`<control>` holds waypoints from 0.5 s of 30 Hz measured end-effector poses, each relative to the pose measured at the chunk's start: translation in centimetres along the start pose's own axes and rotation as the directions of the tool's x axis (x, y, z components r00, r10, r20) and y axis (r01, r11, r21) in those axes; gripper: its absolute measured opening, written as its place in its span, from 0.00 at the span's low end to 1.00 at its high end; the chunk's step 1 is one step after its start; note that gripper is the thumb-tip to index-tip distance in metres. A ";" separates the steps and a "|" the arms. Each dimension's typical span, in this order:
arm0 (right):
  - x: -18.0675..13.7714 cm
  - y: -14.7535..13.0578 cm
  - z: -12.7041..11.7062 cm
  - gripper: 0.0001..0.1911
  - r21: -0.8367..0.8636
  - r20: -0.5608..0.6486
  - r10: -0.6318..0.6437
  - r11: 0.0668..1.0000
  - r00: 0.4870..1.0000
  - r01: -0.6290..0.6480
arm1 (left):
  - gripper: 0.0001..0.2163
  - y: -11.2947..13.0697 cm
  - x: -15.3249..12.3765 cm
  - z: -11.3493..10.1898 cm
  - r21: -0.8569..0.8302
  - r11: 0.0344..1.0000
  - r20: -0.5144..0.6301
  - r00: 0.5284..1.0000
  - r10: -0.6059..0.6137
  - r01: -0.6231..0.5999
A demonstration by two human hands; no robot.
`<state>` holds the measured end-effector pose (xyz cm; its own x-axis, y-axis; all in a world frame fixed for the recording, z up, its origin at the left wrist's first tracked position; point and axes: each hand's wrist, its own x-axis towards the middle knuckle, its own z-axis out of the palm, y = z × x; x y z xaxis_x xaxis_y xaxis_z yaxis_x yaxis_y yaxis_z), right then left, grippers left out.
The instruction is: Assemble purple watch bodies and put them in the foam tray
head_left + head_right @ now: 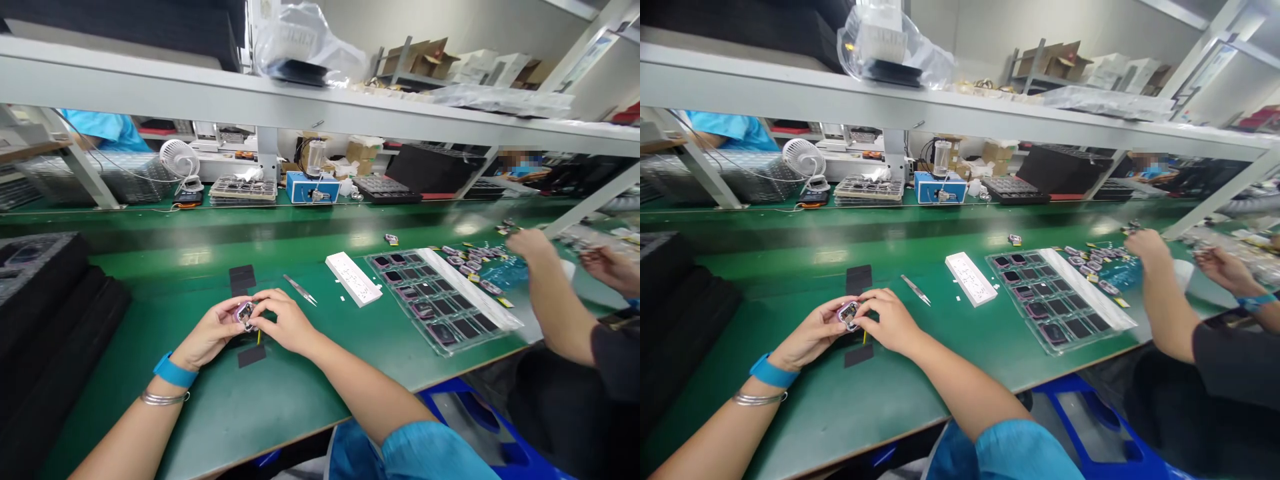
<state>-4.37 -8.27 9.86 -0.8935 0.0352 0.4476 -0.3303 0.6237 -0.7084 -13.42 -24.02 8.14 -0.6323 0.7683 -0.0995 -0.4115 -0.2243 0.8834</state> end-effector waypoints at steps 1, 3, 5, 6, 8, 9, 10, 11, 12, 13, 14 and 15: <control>0.0 0.1 0.0 0.01 0.001 -0.001 0.008 1.000 1.000 -0.008 | 0.21 0.0 0.0 0.1 0.002 1.000 -0.006 1.000 0.006 -0.006; 0.0 0.2 0.0 0.01 -0.001 -0.003 0.020 1.000 1.000 -0.020 | 0.21 0.0 0.1 0.3 0.009 1.000 -0.019 1.000 0.012 -0.012; -0.1 0.2 0.3 0.01 -0.006 0.000 0.032 0.999 0.999 -0.032 | 0.21 0.0 0.1 0.4 0.014 1.000 -0.035 0.999 0.014 -0.013; -0.2 0.1 0.5 0.01 -0.015 0.002 0.034 0.999 0.999 -0.034 | 0.21 0.0 0.1 0.4 0.018 1.000 -0.045 0.999 0.015 -0.015; -0.2 -0.1 0.9 0.01 -0.054 0.001 0.017 0.998 1.000 -0.017 | 0.21 -0.1 0.2 0.3 0.029 0.999 -0.069 0.997 0.020 -0.018; -0.1 -0.2 0.9 0.01 -0.082 -0.006 -0.007 0.997 1.000 0.007 | 0.21 -0.1 0.2 0.2 0.033 0.999 -0.081 0.996 0.024 -0.022; 0.1 -0.2 0.6 0.01 -0.113 -0.029 -0.037 0.993 0.999 0.033 | 0.21 -0.1 0.3 0.1 0.035 0.999 -0.092 0.995 0.026 -0.023; 0.3 0.0 0.0 0.01 -0.146 -0.069 -0.063 0.988 0.996 0.052 | 0.21 -0.1 0.3 0.0 0.032 0.999 -0.099 0.995 0.025 -0.022; 0.5 0.3 -1.1 0.02 -0.179 -0.127 -0.073 0.983 0.989 0.049 | 0.21 -0.1 0.3 -0.2 0.024 0.999 -0.103 0.994 0.023 -0.021; 0.7 0.9 -2.6 0.03 -0.213 -0.205 -0.054 0.977 0.977 0.009 | 0.21 0.0 0.3 -0.3 0.012 1.000 -0.102 0.995 0.022 -0.021; 0.8 1.7 -4.5 0.04 -0.243 -0.298 -0.011 0.968 0.955 -0.064 | 0.22 0.0 0.3 -0.4 -0.001 1.000 -0.097 0.995 0.022 -0.023; 0.8 2.7 -6.6 0.04 -0.265 -0.386 0.070 0.947 0.920 -0.183 | 0.22 0.1 0.3 -0.5 -0.014 1.000 -0.090 0.996 0.024 -0.025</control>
<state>-3.98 -1.41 11.86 -0.7280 0.3771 0.5726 -0.0689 0.7907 -0.6083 -13.94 -24.10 7.94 -0.6988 0.7053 -0.1193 -0.4045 -0.2521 0.8791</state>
